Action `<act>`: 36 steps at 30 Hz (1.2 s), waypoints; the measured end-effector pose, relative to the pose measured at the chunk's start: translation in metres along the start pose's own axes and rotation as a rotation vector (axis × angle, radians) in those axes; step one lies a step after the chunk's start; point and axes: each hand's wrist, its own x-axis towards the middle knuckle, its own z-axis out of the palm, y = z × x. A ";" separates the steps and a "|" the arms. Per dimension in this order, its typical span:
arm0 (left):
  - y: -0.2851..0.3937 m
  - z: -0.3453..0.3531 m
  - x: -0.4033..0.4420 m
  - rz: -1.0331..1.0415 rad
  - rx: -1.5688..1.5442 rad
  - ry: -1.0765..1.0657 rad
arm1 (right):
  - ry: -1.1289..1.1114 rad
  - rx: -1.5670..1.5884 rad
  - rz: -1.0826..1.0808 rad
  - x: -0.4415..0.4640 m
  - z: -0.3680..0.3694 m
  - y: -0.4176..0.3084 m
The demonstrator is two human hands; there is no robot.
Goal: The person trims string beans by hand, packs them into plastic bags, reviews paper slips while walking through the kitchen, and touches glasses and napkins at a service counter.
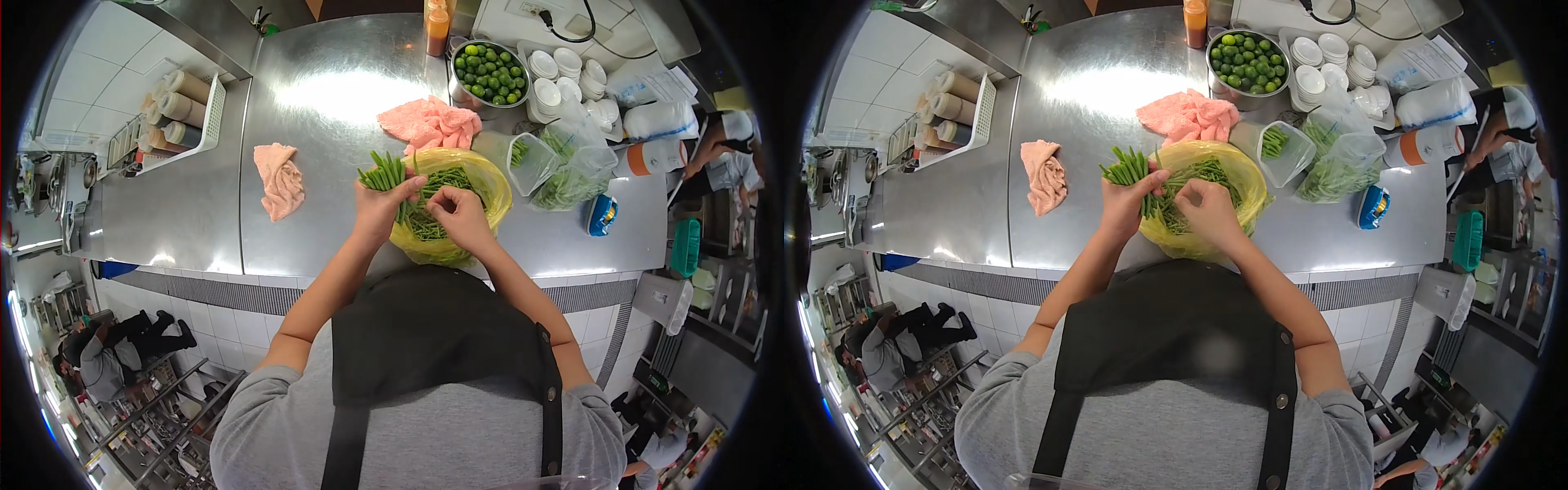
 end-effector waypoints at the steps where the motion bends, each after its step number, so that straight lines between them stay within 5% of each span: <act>1: -0.003 0.000 -0.002 -0.013 0.020 -0.019 | 0.000 -0.018 0.022 0.003 -0.001 0.006; 11: -0.005 0.003 -0.011 -0.030 0.164 -0.080 | -0.073 -0.205 0.225 0.017 -0.014 0.032; 13: -0.001 0.001 -0.009 -0.043 0.210 -0.087 | -0.003 0.377 0.051 0.016 -0.015 0.025; 17: -0.003 -0.002 -0.009 -0.045 0.293 -0.134 | 0.131 0.381 -0.116 0.013 -0.013 -0.007; 23: -0.002 -0.003 -0.011 -0.195 0.333 -0.163 | 0.019 0.157 -0.133 0.020 -0.017 0.002; 25: -0.001 -0.006 -0.010 -0.264 0.321 -0.183 | 0.204 -0.281 -0.396 0.021 -0.016 0.004; 29: 0.006 -0.001 -0.015 -0.384 0.223 -0.162 | 0.304 -0.464 -0.468 0.025 -0.018 0.025; 31: 0.002 -0.009 -0.010 -0.402 0.114 -0.129 | -0.030 -0.692 -0.131 0.020 -0.020 0.029; 36: 0.010 -0.022 0.009 -0.486 -0.209 -0.106 | 0.046 -0.621 -0.345 0.016 -0.007 0.030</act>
